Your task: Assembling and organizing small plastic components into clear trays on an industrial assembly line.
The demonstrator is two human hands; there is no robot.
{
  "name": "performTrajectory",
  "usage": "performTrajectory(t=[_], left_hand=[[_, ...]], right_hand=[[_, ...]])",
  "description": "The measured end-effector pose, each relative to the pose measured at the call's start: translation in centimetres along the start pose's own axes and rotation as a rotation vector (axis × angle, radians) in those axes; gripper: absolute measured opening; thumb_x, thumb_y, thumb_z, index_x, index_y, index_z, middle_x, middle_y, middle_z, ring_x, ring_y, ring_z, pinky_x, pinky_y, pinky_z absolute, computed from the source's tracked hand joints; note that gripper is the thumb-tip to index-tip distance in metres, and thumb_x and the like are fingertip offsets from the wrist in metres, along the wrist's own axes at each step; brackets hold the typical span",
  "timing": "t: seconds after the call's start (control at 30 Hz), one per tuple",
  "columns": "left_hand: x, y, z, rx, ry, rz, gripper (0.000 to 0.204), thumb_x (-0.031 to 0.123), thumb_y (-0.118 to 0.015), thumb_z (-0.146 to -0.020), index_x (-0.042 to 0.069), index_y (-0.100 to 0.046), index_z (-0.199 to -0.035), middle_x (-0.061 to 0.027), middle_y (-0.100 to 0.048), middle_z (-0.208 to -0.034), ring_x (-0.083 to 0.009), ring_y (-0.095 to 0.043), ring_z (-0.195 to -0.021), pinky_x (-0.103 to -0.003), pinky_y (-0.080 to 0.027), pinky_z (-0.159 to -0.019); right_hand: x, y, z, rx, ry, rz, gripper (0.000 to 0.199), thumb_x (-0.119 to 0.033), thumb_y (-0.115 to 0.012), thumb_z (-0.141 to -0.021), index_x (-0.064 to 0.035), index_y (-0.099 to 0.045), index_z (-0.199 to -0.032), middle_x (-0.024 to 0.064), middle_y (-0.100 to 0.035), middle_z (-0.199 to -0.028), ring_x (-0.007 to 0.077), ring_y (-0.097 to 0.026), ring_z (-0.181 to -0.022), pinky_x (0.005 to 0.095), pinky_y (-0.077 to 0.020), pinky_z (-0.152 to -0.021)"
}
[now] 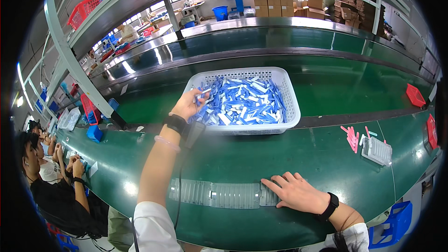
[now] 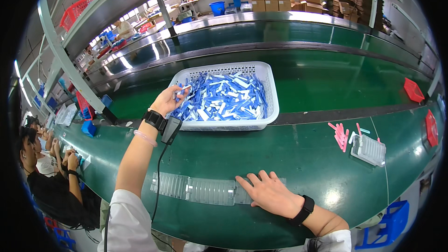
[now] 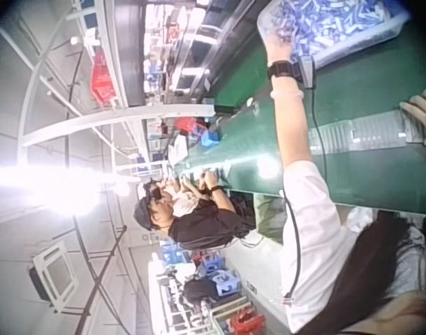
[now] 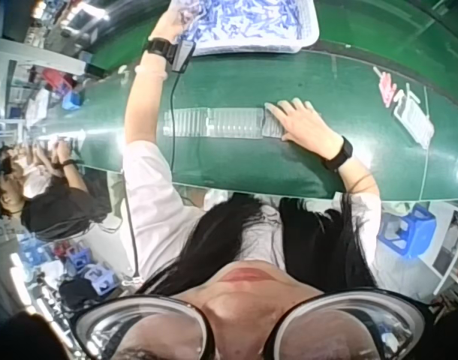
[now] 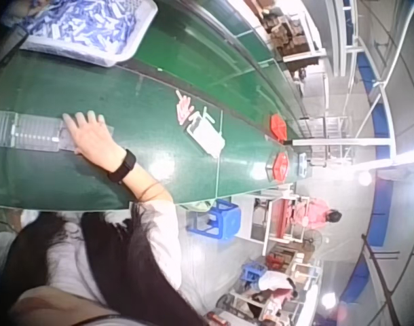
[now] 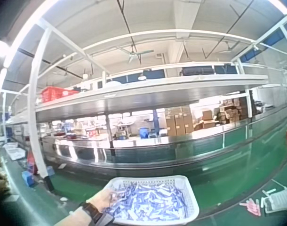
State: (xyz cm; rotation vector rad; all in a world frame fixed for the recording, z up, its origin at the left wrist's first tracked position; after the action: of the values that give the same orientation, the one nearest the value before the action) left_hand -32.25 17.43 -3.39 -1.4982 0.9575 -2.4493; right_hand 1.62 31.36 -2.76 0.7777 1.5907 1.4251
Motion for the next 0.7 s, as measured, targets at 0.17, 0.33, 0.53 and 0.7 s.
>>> performTrajectory(t=[0.17, 0.33, 0.53, 0.7], left_hand=[[-0.7, -0.8, -0.5, -0.127, 0.053, 0.147, 0.027, -0.008, -0.034, -0.076, -0.010, -0.032, -0.103, -0.0253, -0.044, -0.102, -0.0259, -0.051, -0.078, -0.030, -0.046, -0.058], [-0.7, 0.1, 0.8, -0.107, 0.071, 0.236, 0.040, -0.006, -0.033, -0.071, -0.013, -0.031, -0.111, -0.0215, -0.044, -0.100, -0.0256, -0.046, -0.080, -0.037, -0.046, -0.071], [-3.8, -1.7, -2.6, -0.231, 0.105, 0.326, 0.012, 0.004, -0.041, -0.083, -0.007, -0.041, -0.086, -0.0135, -0.045, -0.077, -0.0223, -0.045, -0.065, -0.032, -0.042, -0.059], [-3.4, -1.0, -0.7, -0.122, 0.144, 0.347, 0.003, -0.003, -0.036, -0.086, -0.004, -0.039, -0.087, -0.0096, -0.040, -0.073, -0.0141, -0.037, -0.059, -0.025, -0.036, -0.048]], right_hand=[[0.1, 0.0, 0.0, 0.005, 0.005, 0.006, 0.072, -0.021, -0.071, -0.066, -0.0055, -0.038, -0.127, 0.0105, -0.051, -0.105, 0.0264, -0.051, -0.089, 0.0366, -0.0429, -0.072], [-0.5, 0.3, -0.6, -0.014, 0.033, -0.028, 0.071, -0.021, -0.070, -0.065, -0.0055, -0.038, -0.127, 0.0101, -0.050, -0.106, 0.0268, -0.049, -0.091, 0.0369, -0.0414, -0.076], [-0.7, 0.9, 0.5, -0.032, 0.020, -0.021, 0.072, -0.024, -0.072, -0.063, -0.0091, -0.040, -0.126, 0.0083, -0.048, -0.112, 0.0264, -0.047, -0.096, 0.0372, -0.0392, -0.081], [-0.6, 0.5, -0.4, -0.077, -0.024, -0.008, 0.074, -0.026, -0.074, -0.062, -0.0083, -0.040, -0.125, 0.0090, -0.048, -0.115, 0.0275, -0.046, -0.099, 0.0394, -0.0396, -0.086]])
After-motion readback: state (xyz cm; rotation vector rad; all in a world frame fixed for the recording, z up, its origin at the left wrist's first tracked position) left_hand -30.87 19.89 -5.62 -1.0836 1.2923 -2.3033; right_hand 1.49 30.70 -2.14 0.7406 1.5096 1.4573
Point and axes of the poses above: each hand's wrist, its own z-axis away from the middle knuckle, its own y-axis out of the back of the hand, x = y × z, the point moved 8 cm from there along -z, towards the middle knuckle
